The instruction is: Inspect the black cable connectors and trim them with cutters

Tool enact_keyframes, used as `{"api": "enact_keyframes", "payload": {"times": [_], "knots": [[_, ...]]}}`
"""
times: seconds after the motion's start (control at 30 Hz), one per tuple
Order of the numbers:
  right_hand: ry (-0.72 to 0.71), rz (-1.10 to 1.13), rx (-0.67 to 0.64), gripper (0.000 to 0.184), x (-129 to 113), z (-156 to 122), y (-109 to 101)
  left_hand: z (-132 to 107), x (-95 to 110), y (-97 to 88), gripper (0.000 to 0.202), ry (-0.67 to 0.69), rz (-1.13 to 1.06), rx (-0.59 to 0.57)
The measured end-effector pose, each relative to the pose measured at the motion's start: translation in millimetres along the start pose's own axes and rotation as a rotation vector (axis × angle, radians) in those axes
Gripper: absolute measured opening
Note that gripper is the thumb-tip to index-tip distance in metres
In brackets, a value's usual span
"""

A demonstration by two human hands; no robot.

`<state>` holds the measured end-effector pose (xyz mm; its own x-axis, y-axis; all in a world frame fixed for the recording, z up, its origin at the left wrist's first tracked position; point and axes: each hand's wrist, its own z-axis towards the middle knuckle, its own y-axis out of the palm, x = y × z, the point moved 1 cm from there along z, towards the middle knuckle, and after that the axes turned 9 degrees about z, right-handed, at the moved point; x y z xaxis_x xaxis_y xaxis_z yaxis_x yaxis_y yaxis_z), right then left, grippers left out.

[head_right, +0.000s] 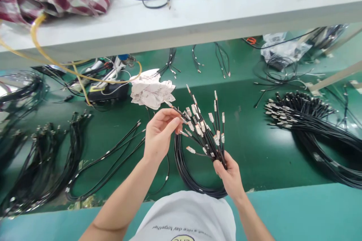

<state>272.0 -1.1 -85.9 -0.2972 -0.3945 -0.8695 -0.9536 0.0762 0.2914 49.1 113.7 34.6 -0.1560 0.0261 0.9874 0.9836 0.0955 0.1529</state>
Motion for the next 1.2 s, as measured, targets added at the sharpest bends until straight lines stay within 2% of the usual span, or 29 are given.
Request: {"api": "enact_keyframes", "payload": {"times": [0.1, 0.27, 0.4, 0.5, 0.67, 0.93, 1.2], "knots": [[-0.012, -0.009, -0.015, 0.031, 1, 1, -2, 5, 7, -4.6, 0.018, 0.062, -0.014, 0.027], [0.012, 0.027, -0.061, 0.032, -1, -2, -4, 29, 15, -9.9, 0.027, 0.040, 0.044, 0.051], [-0.007, 0.029, -0.150, 0.036, -4, -2, -10, 40, 21, -2.0, 0.031, -0.012, 0.083, -0.122], [-0.008, 0.020, -0.196, 0.035, 0, 4, -19, 37, 26, 6.9, 0.022, -0.007, 0.039, -0.181], [0.000, 0.045, -0.175, 0.036, 4, 10, -27, 32, 27, 12.5, 0.009, -0.011, -0.133, -0.131], [0.036, 0.029, -0.221, 0.039, -10, 6, -13, 30, 27, 6.3, 0.014, -0.053, -0.084, -0.103], [0.023, 0.035, -0.202, 0.040, -6, 7, -14, 27, 28, 7.8, 0.015, -0.047, -0.094, -0.099]]}}
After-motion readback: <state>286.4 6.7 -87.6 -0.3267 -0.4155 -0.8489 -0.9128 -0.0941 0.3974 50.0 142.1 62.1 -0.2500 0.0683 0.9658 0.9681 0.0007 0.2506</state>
